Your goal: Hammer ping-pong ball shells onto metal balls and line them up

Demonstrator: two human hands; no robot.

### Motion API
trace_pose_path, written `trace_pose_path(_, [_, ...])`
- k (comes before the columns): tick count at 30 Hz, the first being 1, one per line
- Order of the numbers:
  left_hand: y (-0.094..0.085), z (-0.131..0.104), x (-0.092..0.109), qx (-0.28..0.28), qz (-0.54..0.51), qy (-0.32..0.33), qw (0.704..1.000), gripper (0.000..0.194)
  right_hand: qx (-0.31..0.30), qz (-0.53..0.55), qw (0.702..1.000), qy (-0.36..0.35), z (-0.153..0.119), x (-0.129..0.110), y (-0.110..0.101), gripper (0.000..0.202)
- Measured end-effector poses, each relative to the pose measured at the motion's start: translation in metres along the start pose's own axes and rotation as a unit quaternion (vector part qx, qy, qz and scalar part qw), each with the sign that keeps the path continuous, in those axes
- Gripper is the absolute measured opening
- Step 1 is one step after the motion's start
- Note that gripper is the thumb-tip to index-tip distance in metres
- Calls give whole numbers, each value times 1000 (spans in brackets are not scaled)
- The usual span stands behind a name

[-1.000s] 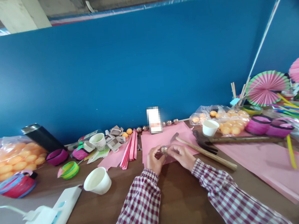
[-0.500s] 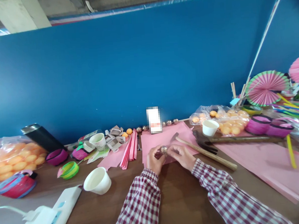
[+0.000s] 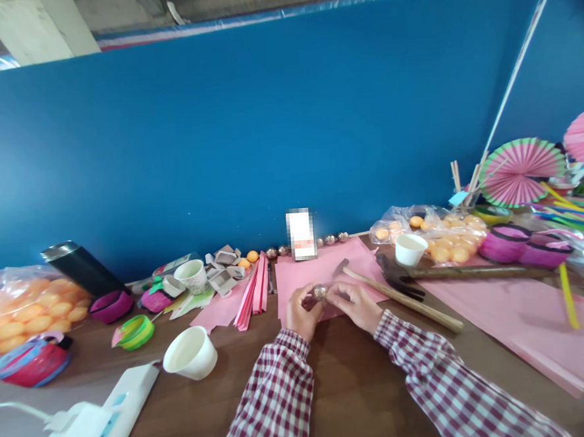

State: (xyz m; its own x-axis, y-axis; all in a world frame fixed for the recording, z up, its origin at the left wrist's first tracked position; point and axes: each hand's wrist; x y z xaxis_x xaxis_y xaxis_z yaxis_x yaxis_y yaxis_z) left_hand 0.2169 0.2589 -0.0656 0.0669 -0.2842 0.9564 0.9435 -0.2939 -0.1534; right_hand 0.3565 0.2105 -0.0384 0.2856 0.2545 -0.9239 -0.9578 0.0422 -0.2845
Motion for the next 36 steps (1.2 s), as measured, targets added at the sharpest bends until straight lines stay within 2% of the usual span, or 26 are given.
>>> trace_pose_path(23, [0, 0, -4, 3, -3, 4, 1000, 44, -6, -3, 1000, 2, 0, -1, 0, 23])
trace_pose_path(36, [0, -5, 9, 4, -5, 31, 999, 39, -14, 4, 1000, 13, 0, 4, 0, 20])
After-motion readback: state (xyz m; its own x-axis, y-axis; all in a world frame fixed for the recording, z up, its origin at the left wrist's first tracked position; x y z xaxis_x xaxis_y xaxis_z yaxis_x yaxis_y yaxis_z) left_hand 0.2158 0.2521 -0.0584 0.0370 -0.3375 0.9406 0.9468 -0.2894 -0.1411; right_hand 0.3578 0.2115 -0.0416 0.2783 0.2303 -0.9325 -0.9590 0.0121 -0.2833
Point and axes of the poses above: each hand's wrist, its own z-axis towards the middle knuckle, its own y-axis out of the palm, x = y × z, and after that the axes turned 3 degrees about -x, right-handed
